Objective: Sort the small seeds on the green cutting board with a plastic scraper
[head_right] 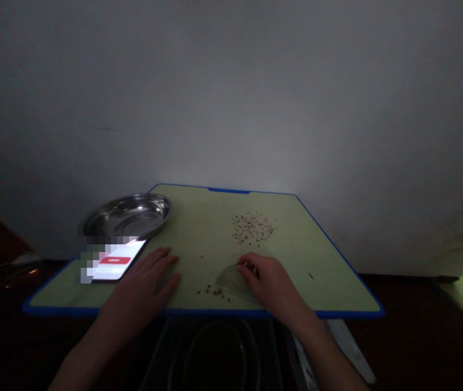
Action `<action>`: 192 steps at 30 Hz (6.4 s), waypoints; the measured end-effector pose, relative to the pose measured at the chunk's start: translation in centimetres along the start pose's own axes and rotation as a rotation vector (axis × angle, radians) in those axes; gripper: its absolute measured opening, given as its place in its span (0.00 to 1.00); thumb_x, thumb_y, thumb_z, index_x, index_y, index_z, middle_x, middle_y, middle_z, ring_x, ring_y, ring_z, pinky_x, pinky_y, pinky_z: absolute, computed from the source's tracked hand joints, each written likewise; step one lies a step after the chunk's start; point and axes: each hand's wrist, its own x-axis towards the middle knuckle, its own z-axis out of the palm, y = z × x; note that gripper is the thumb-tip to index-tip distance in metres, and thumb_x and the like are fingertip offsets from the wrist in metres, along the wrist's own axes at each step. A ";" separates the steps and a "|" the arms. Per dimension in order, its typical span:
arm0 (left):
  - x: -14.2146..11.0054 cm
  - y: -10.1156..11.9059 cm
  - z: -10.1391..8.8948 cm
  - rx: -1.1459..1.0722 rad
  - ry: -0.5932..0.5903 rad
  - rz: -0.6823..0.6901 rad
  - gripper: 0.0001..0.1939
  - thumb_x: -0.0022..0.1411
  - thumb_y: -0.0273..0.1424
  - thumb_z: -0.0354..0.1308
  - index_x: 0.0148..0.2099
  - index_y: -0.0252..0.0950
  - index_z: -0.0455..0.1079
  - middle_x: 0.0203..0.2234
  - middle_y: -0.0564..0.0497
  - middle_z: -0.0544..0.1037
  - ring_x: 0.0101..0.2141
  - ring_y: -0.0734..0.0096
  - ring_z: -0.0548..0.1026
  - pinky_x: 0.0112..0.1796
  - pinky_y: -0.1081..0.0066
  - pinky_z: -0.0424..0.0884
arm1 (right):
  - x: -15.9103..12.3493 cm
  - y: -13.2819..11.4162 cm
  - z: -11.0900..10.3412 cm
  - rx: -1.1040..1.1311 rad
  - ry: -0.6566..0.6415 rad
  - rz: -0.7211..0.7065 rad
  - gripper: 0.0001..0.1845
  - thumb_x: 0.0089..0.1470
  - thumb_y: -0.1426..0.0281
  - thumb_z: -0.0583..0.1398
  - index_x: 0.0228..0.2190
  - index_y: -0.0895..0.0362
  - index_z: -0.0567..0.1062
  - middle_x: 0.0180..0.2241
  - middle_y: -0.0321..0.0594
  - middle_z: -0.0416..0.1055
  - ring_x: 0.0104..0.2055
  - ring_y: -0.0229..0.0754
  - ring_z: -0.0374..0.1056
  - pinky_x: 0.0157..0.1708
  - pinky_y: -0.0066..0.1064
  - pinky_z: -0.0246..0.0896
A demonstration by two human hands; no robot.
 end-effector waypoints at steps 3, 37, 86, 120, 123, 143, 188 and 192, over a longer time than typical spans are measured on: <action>0.0 0.0 0.1 -0.001 0.004 0.002 0.20 0.64 0.40 0.47 0.52 0.35 0.68 0.55 0.40 0.70 0.57 0.52 0.66 0.55 0.49 0.63 | 0.2 -0.6 0.4 0.015 -0.001 -0.020 0.07 0.57 0.72 0.56 0.32 0.56 0.74 0.26 0.37 0.74 0.28 0.39 0.68 0.29 0.29 0.57; -0.3 0.2 -0.2 0.001 -0.002 0.002 0.19 0.64 0.39 0.48 0.51 0.35 0.68 0.55 0.40 0.70 0.57 0.52 0.66 0.54 0.49 0.63 | 0.9 -0.8 0.4 -0.040 0.024 -0.014 0.07 0.57 0.71 0.55 0.33 0.56 0.75 0.25 0.37 0.74 0.26 0.39 0.67 0.28 0.29 0.57; -0.2 0.1 -0.1 0.013 0.012 0.022 0.20 0.64 0.40 0.47 0.52 0.35 0.69 0.54 0.40 0.71 0.56 0.52 0.67 0.53 0.49 0.65 | 1.8 1.1 -2.3 -0.078 -0.082 0.032 0.07 0.56 0.70 0.54 0.29 0.56 0.72 0.21 0.35 0.72 0.22 0.38 0.63 0.23 0.28 0.52; -0.4 0.0 0.1 0.038 0.025 0.037 0.18 0.65 0.37 0.47 0.52 0.35 0.68 0.54 0.39 0.71 0.56 0.51 0.67 0.54 0.49 0.64 | 1.8 -4.7 2.6 -0.051 -0.051 -0.084 0.06 0.54 0.73 0.59 0.32 0.57 0.77 0.28 0.39 0.76 0.29 0.39 0.69 0.32 0.30 0.59; -0.5 0.0 0.1 0.035 0.025 0.038 0.18 0.65 0.38 0.47 0.52 0.36 0.68 0.54 0.40 0.71 0.56 0.52 0.66 0.53 0.48 0.65 | 2.3 -3.4 1.9 -0.081 -0.016 -0.045 0.07 0.55 0.73 0.58 0.32 0.58 0.77 0.27 0.39 0.75 0.29 0.40 0.69 0.31 0.31 0.58; -0.4 0.0 -0.1 0.037 0.007 0.036 0.21 0.64 0.39 0.46 0.53 0.35 0.69 0.55 0.39 0.71 0.56 0.51 0.67 0.54 0.49 0.64 | 4.2 3.8 -4.2 -0.078 0.081 0.070 0.11 0.56 0.65 0.54 0.30 0.57 0.74 0.23 0.36 0.70 0.25 0.40 0.65 0.27 0.30 0.57; -0.1 -0.6 0.4 0.052 0.027 0.040 0.26 0.64 0.45 0.43 0.53 0.34 0.70 0.54 0.38 0.72 0.55 0.48 0.69 0.53 0.47 0.65 | 0.0 6.2 -6.4 -0.002 0.055 0.211 0.13 0.55 0.63 0.55 0.26 0.57 0.72 0.21 0.36 0.67 0.24 0.39 0.62 0.24 0.30 0.55; -0.1 -0.5 0.3 0.054 0.022 0.038 0.26 0.64 0.44 0.44 0.53 0.33 0.70 0.54 0.38 0.72 0.55 0.49 0.68 0.54 0.48 0.64 | 1.4 5.6 -5.2 -0.012 0.044 0.155 0.10 0.55 0.66 0.55 0.27 0.57 0.73 0.22 0.35 0.68 0.25 0.39 0.62 0.24 0.29 0.55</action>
